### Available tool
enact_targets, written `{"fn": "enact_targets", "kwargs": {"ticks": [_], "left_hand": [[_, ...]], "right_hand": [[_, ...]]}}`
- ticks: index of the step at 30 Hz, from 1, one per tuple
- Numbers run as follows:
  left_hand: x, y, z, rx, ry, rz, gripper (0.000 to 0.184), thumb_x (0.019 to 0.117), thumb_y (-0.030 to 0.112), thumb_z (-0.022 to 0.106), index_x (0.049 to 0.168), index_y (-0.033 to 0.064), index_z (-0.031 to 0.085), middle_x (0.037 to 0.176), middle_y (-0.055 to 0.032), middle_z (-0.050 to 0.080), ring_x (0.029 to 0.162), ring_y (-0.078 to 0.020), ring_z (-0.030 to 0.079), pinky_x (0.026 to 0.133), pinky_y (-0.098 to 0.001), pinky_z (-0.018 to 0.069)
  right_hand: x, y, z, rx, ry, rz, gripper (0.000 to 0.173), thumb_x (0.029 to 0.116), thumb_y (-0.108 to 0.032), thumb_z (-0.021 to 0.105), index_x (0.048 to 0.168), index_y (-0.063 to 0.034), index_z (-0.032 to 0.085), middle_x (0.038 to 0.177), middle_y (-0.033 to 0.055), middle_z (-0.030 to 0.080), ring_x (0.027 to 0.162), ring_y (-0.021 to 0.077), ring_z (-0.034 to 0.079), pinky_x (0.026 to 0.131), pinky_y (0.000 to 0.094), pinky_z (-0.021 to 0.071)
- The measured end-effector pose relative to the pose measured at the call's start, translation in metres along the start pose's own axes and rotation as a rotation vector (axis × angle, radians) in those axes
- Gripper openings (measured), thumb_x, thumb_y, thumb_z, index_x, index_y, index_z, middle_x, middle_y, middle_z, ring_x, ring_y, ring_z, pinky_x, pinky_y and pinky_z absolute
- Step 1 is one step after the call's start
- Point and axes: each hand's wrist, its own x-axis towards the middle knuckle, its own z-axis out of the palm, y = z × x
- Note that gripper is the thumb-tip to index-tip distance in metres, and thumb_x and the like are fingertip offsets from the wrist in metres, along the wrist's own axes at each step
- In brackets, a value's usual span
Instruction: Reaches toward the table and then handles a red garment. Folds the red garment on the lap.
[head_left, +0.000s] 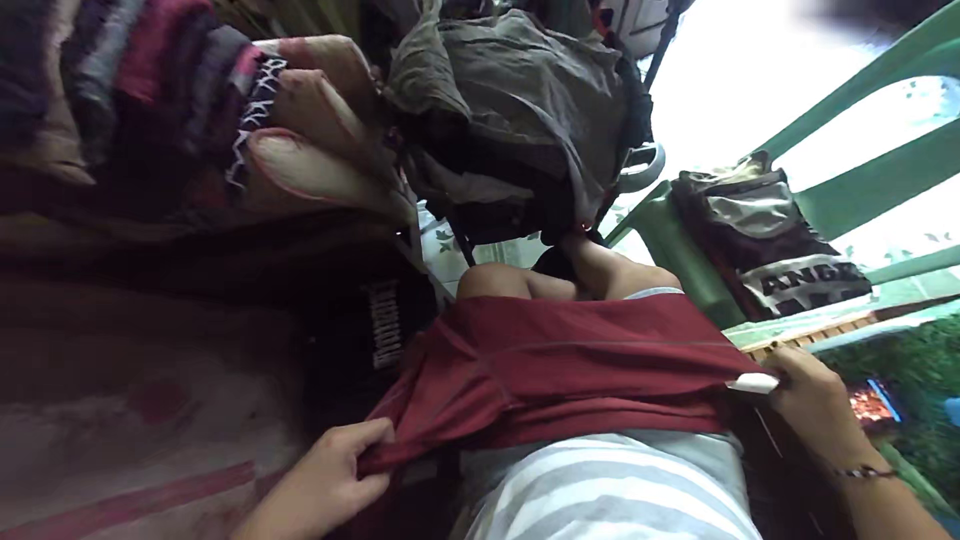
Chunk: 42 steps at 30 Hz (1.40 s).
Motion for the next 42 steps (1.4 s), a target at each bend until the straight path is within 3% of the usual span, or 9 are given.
{"fn": "enact_targets", "kwargs": {"ticks": [5,8,11,15,20,27,30,33,42], "left_hand": [[0.005,0.003,0.016,-0.164,-0.401,-0.155,0.046,0.0756,0.035,0.086,0.105,0.0047,0.068,0.089,-0.0084,0.067,0.083,-0.0189,0.064,0.075,-0.0418,0.0540],[0.015,-0.009,0.028,-0.320,-0.492,-0.227,0.047,0.0791,0.036,0.084,0.115,0.0081,0.072,0.104,-0.0051,0.073,0.094,-0.0153,0.069,0.087,-0.0397,0.0576],[0.038,-0.031,0.026,-0.361,-0.193,-0.414,0.033,0.0989,0.031,0.066,0.114,0.0022,0.071,0.106,-0.0134,0.072,0.093,-0.0239,0.069,0.085,-0.0457,0.0571],[0.101,-0.075,0.045,-0.659,0.311,-0.728,0.058,0.1088,0.050,0.039,0.141,0.0045,0.053,0.128,-0.0200,0.064,0.114,-0.0335,0.065,0.094,-0.0527,0.0529],[0.158,-0.093,0.071,-0.833,0.259,-0.786,0.075,0.1067,0.061,0.025,0.143,0.0006,0.049,0.133,-0.0222,0.060,0.118,-0.0342,0.061,0.098,-0.0525,0.0494],[0.201,-0.126,0.091,-1.120,0.369,-0.780,0.078,0.0982,0.062,0.054,0.145,-0.0007,0.048,0.142,-0.0244,0.055,0.128,-0.0358,0.055,0.106,-0.0527,0.0460],[0.206,-0.117,0.080,-1.145,0.313,-0.801,0.048,0.1012,0.040,0.058,0.129,0.0015,0.060,0.119,-0.0170,0.065,0.105,-0.0257,0.063,0.091,-0.0438,0.0523],[0.203,-0.118,0.073,-1.288,0.493,-0.816,0.028,0.0985,0.024,0.057,0.113,0.0001,0.061,0.099,-0.0154,0.064,0.086,-0.0236,0.062,0.077,-0.0423,0.0538],[0.165,-0.121,0.059,-1.446,1.081,-0.695,0.032,0.0983,0.022,0.055,0.122,0.0005,0.059,0.113,-0.0180,0.063,0.100,-0.0281,0.062,0.083,-0.0486,0.0530]], "right_hand": [[-0.005,0.024,0.014,-0.073,-0.018,-0.092,0.005,0.0778,0.005,0.061,0.082,0.0073,0.062,0.082,0.0256,0.064,0.081,0.0462,0.065,0.075,0.0621,0.0520],[-0.001,0.033,0.009,-0.065,-0.366,0.028,0.022,0.0750,0.009,0.076,0.096,0.0063,0.069,0.097,0.0280,0.068,0.099,0.0519,0.064,0.088,0.0694,0.0489],[0.013,0.040,-0.002,0.143,-0.639,0.157,0.054,0.0721,0.006,0.074,0.125,0.0039,0.063,0.123,0.0274,0.063,0.118,0.0453,0.059,0.102,0.0625,0.0462],[0.034,0.007,0.009,0.361,-0.341,0.249,0.051,0.0903,-0.018,0.056,0.137,0.0020,0.054,0.136,0.0242,0.059,0.123,0.0325,0.059,0.100,0.0500,0.0505],[0.051,-0.028,0.066,0.388,-0.146,0.335,0.071,0.1032,-0.045,0.048,0.157,-0.0008,0.033,0.157,0.0262,0.038,0.146,0.0338,0.039,0.120,0.0459,0.0334],[0.049,-0.033,0.082,0.283,-0.101,0.346,0.080,0.1003,-0.053,0.047,0.159,0.0001,0.030,0.158,0.0291,0.034,0.150,0.0392,0.030,0.123,0.0502,0.0236],[0.050,-0.033,0.082,0.285,-0.101,0.353,0.080,0.1005,-0.053,0.047,0.159,-0.0007,0.031,0.158,0.0289,0.034,0.150,0.0379,0.031,0.123,0.0494,0.0244],[0.049,-0.033,0.084,0.312,-0.077,0.357,0.079,0.0998,-0.052,0.049,0.158,-0.0002,0.033,0.158,0.0284,0.036,0.149,0.0361,0.033,0.123,0.0473,0.0258],[0.048,-0.031,0.083,0.313,-0.073,0.351,0.082,0.0981,-0.054,0.050,0.158,-0.0008,0.034,0.157,0.0284,0.036,0.149,0.0368,0.033,0.122,0.0487,0.0258]]}}
